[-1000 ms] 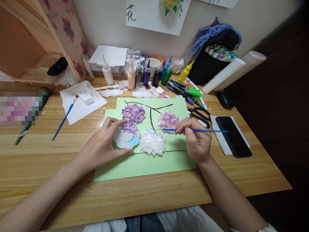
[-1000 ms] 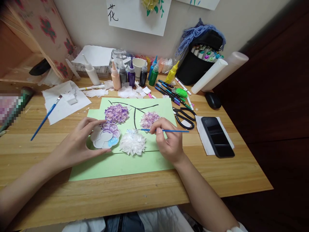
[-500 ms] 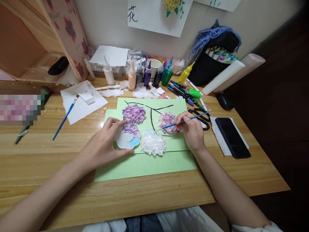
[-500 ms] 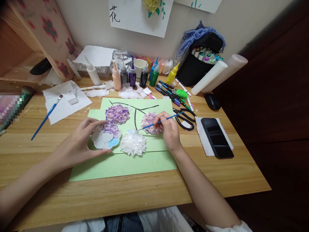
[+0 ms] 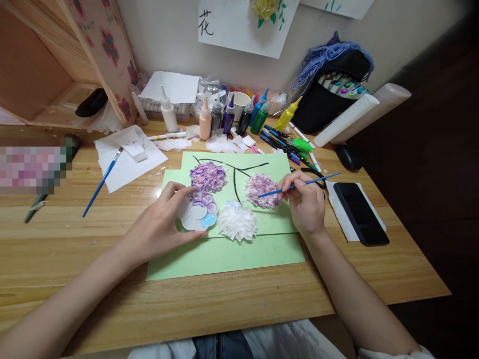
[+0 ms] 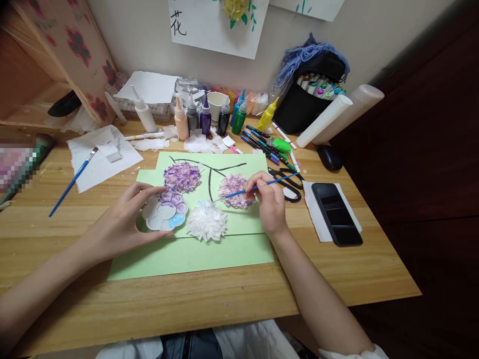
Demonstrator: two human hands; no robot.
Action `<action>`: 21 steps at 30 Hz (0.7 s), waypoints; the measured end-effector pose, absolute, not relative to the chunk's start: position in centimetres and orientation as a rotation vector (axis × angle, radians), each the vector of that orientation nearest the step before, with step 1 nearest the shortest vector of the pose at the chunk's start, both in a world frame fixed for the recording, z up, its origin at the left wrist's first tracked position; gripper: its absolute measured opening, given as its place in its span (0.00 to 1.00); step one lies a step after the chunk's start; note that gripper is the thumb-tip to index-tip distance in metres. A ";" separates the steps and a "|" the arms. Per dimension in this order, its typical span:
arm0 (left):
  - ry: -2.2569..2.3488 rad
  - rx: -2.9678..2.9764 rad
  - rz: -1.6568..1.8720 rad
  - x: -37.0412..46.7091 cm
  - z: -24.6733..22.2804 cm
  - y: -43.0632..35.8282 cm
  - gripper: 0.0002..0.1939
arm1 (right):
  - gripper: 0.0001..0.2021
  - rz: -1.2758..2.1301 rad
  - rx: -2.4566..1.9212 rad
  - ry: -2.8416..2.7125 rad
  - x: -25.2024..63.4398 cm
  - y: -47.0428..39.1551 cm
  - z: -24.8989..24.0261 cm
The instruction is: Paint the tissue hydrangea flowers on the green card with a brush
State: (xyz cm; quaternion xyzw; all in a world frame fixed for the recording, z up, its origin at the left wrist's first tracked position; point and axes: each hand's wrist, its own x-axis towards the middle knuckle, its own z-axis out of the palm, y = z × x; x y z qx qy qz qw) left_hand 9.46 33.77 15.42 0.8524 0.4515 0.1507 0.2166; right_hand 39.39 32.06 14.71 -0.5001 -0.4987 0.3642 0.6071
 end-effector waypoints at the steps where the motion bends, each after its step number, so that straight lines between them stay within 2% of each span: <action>1: 1.253 2.357 0.417 9.5 15.4 33.8 0.40 | 0.11 0.850 -1.152 -1.168 39.4 32.0 14.7; 7: 1.263 2.352 0.420 9.5 15.5 33.7 0.40 | 0.12 0.831 -1.191 -1.231 39.5 31.8 14.9; 13: 1.259 2.378 0.468 9.6 15.7 33.6 0.39 | 0.10 0.842 -1.055 -1.191 38.1 30.9 15.7; 21: 1.249 2.396 0.601 9.8 16.4 33.2 0.39 | 0.12 0.740 -0.943 -1.668 36.4 28.8 15.3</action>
